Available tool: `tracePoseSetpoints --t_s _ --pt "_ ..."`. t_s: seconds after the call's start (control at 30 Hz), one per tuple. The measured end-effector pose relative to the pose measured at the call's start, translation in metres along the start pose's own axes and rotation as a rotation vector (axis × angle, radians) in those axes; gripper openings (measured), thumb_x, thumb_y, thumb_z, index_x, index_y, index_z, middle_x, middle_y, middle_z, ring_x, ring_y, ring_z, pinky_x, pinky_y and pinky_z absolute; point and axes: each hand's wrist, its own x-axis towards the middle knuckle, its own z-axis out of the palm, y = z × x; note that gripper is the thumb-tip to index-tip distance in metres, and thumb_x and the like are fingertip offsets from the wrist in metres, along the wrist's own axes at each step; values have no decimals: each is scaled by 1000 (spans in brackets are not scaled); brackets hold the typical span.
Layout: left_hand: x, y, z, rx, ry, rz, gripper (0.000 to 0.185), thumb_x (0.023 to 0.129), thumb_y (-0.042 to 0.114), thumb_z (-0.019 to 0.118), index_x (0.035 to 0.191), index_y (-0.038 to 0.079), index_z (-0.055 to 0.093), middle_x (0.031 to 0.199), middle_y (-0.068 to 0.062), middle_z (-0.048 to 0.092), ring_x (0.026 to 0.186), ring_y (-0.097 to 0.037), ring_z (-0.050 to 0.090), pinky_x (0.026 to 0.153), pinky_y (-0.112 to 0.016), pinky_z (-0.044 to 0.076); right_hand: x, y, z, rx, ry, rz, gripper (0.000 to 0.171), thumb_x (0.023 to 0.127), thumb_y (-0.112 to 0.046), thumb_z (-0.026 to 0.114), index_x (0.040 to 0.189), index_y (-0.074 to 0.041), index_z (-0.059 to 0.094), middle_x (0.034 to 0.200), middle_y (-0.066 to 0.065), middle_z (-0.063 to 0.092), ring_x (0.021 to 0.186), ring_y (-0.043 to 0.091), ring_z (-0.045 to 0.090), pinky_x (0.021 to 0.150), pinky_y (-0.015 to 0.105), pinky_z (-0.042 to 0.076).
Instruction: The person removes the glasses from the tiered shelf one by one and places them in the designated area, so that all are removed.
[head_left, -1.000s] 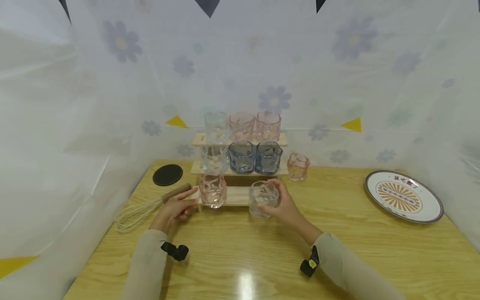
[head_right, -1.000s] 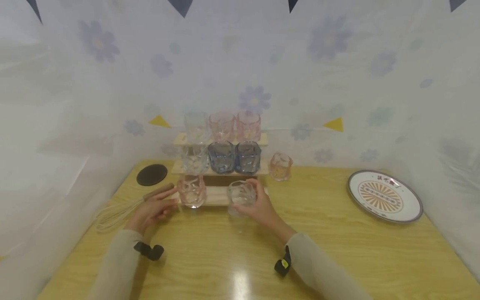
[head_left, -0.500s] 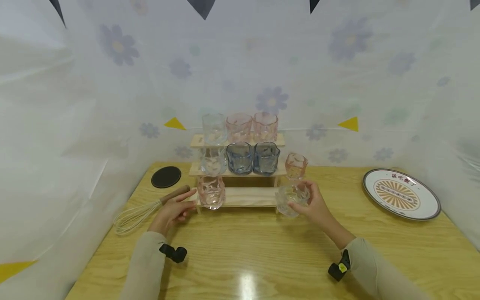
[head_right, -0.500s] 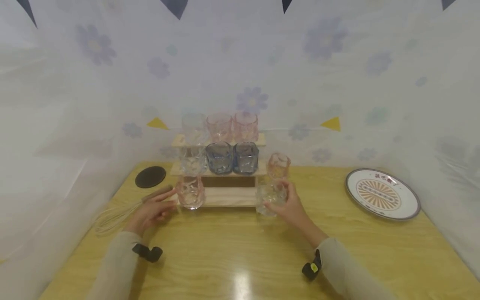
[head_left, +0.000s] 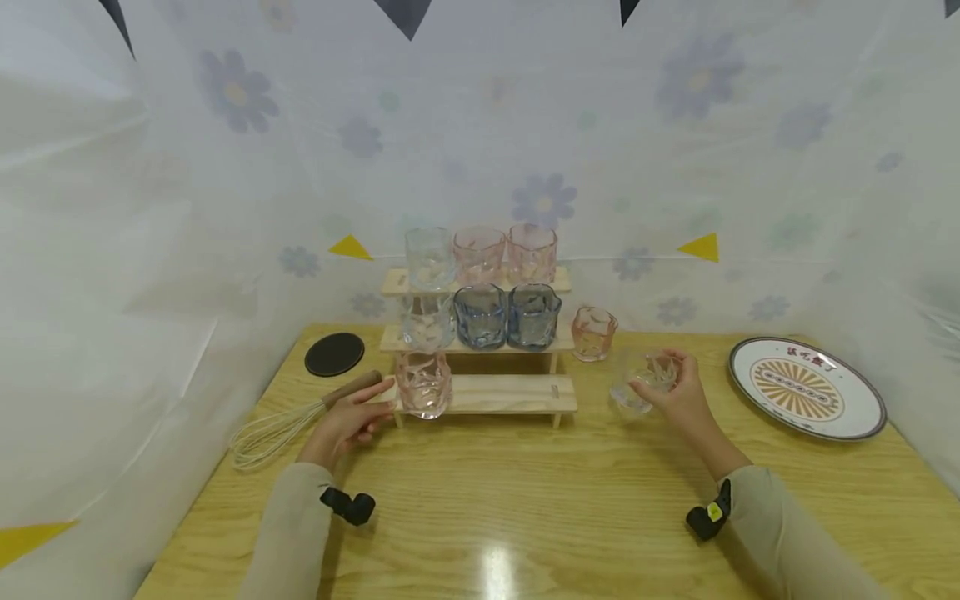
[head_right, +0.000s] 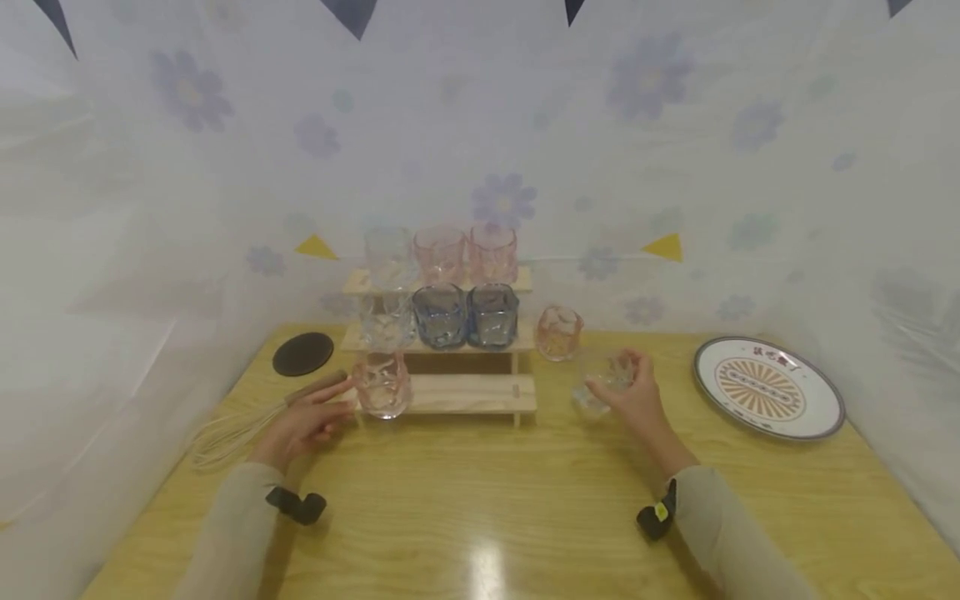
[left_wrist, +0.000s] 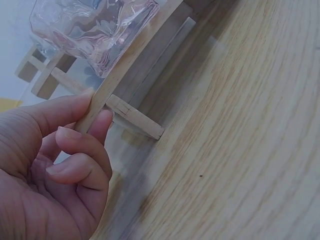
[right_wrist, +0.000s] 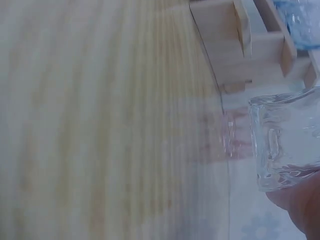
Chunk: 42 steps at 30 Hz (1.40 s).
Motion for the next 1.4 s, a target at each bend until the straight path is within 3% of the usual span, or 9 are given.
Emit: tracePoseSetpoints --t_s 0.27,0.53,0.83,1.17,1.4 --pt "4 -3 1 1 22 -15 59 90 14 65 144 19 42 73 0 68 45 -3 38 42 -17 31 23 15 -17 -49 93 -5 83 86 -31 70 139 3 15 136 31 28 128 48 27 95 61 29" --pt "5 0 2 12 9 -11 59 91 14 64 145 18 41 75 -1 68 46 -3 37 42 -18 31 44 20 -22 -30 75 35 90 86 -33 70 143 0 8 147 31 14 137 49 8 102 66 19" --pt "6 -1 6 14 -10 -7 58 92 14 63 146 17 40 75 -1 67 46 -3 36 42 -19 30 66 26 -21 -27 43 60 92 84 -36 72 144 -5 9 149 28 16 136 48 17 100 65 25" --pt "5 -3 -1 1 4 -11 59 91 13 64 145 18 41 75 -2 69 45 -3 37 42 -18 30 83 31 -9 -8 -14 126 97 83 -44 70 146 -9 4 153 26 6 137 47 14 101 64 25" --pt "2 -1 -2 24 0 -16 60 91 16 65 145 19 41 77 -2 69 46 -3 38 42 -17 31 89 32 -2 -25 -9 148 97 83 -44 71 145 -8 5 153 26 6 137 47 14 103 62 24"
